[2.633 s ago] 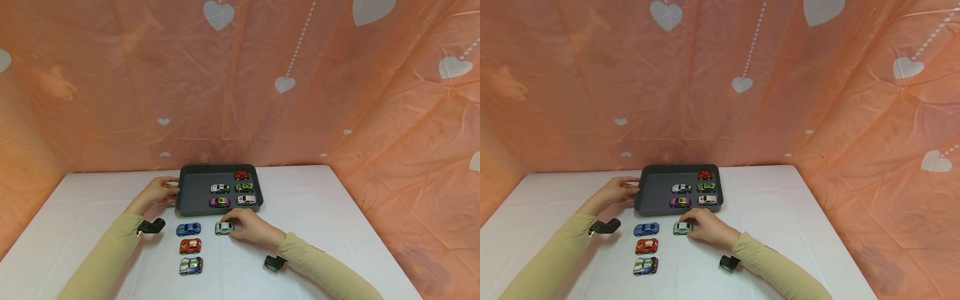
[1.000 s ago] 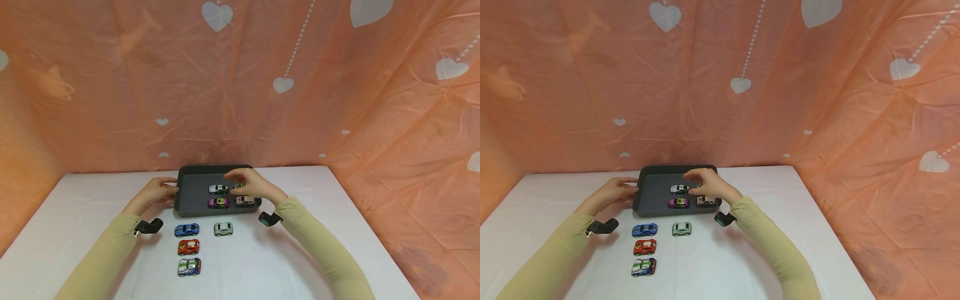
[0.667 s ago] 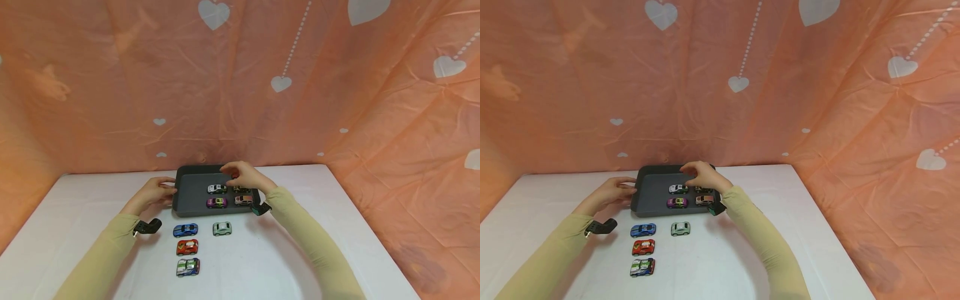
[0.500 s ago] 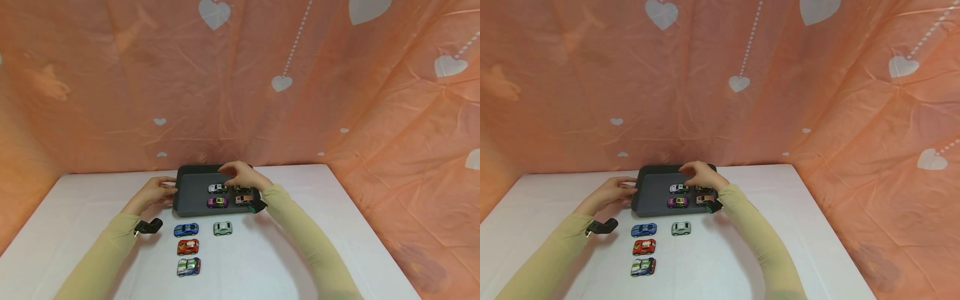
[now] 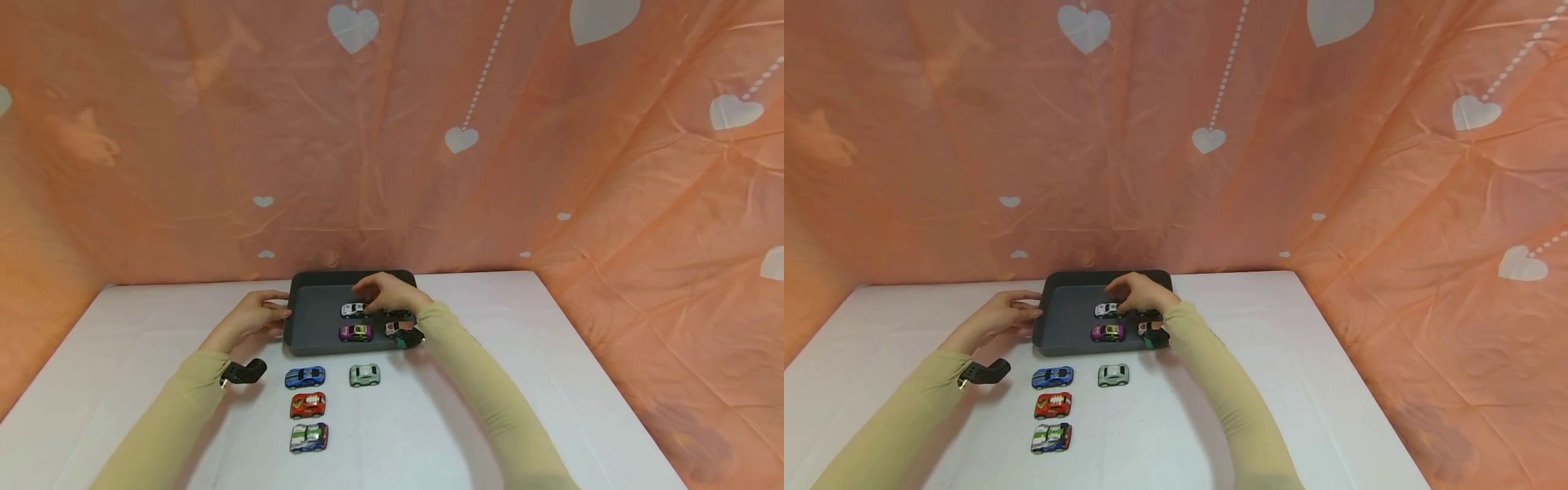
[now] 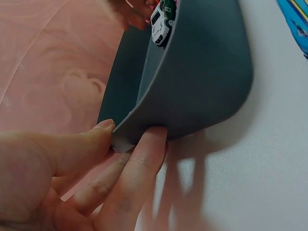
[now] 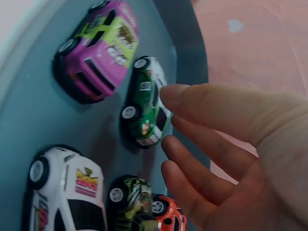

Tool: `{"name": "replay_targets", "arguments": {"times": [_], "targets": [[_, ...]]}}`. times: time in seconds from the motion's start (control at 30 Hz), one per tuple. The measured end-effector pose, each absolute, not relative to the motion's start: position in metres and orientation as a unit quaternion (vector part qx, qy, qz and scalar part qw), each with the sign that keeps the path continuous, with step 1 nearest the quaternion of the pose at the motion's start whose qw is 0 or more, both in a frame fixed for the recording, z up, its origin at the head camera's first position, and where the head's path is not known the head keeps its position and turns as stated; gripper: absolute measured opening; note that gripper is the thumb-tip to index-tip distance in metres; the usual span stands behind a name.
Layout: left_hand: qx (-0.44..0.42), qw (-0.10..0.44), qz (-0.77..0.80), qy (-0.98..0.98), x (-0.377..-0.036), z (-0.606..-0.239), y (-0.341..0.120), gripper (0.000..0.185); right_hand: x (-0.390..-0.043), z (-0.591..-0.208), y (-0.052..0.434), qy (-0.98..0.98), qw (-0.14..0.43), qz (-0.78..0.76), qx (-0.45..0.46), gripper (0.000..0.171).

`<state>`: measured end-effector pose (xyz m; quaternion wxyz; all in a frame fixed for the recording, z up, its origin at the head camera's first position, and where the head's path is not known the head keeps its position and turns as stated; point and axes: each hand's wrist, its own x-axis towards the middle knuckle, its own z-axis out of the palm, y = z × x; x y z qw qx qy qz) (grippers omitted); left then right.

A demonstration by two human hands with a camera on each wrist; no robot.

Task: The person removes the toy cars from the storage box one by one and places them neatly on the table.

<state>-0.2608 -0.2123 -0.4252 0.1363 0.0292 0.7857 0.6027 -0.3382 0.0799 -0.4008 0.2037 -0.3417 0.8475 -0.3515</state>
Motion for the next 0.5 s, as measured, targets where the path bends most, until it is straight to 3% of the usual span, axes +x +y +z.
{"name": "replay_targets", "arguments": {"times": [0.5], "targets": [[0.018,0.132,0.592,0.794,-0.2623,-0.4266,-0.2109,0.051,-0.3385,-0.4093,0.0765,0.863,0.215,-0.303,-0.342,0.048]]}}
